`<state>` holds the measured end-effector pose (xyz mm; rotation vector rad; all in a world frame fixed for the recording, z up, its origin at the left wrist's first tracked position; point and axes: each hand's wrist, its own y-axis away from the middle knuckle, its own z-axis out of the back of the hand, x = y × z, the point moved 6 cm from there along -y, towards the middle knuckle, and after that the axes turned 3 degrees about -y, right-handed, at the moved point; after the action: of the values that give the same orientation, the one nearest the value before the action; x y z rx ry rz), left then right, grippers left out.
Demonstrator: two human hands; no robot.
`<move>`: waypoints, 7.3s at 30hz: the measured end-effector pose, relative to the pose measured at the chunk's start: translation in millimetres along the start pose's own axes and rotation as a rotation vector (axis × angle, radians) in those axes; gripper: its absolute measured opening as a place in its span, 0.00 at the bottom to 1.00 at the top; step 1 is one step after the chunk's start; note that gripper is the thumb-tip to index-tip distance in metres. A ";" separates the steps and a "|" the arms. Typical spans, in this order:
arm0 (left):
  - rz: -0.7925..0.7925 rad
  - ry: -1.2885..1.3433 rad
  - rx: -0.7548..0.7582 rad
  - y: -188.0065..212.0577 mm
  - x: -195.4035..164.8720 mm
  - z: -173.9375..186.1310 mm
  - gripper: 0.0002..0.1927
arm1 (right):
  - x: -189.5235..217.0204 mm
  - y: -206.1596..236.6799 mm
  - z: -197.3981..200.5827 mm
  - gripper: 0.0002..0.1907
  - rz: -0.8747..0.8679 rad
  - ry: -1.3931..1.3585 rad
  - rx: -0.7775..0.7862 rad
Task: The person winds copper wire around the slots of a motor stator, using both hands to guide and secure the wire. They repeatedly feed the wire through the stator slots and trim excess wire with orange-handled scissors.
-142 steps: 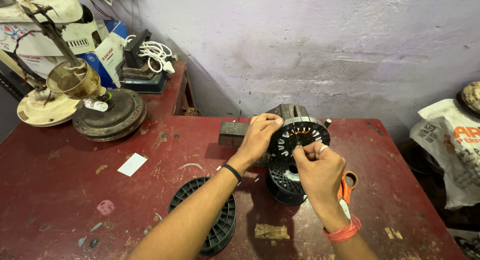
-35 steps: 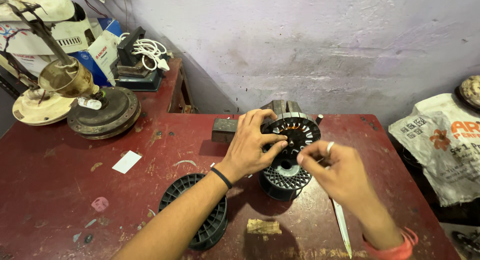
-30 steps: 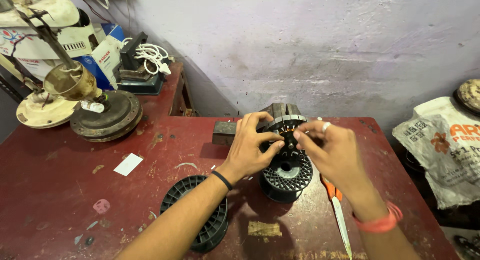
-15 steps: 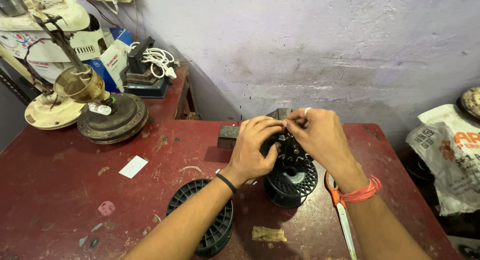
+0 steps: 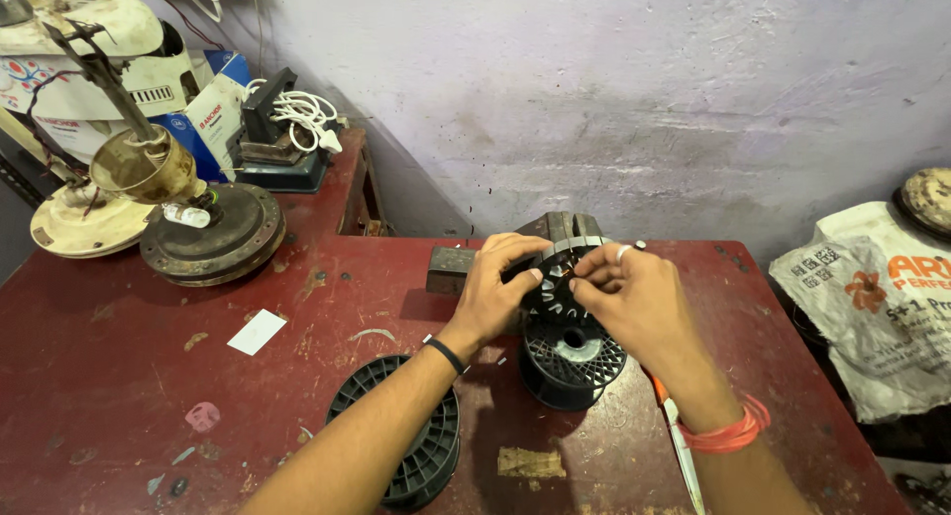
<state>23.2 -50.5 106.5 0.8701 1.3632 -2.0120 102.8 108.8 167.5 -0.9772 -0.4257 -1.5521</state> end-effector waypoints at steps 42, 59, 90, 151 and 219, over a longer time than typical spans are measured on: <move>0.130 0.329 -0.057 -16.4 37.1 -20.5 0.14 | -49.0 13.4 -31.6 0.11 -0.141 -0.333 -0.213; -0.014 0.120 -0.019 -20.2 11.2 -15.9 0.15 | -32.5 2.2 -27.4 0.11 -0.102 -0.230 -0.165; 0.284 0.202 0.133 -22.3 49.6 -31.9 0.23 | -67.4 30.2 -24.3 0.10 -0.071 -0.169 -0.304; 0.131 0.214 0.018 -2.9 -3.9 -51.3 0.26 | -43.7 -36.0 17.0 0.35 0.219 -0.220 0.162; 0.746 -0.595 0.104 102.1 -99.1 115.6 0.39 | -9.0 94.4 -67.2 0.29 0.402 -0.289 0.483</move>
<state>138.5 -184.5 154.9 0.6128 0.4954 -1.5562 167.9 42.2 97.8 -0.8400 -0.7196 -0.8890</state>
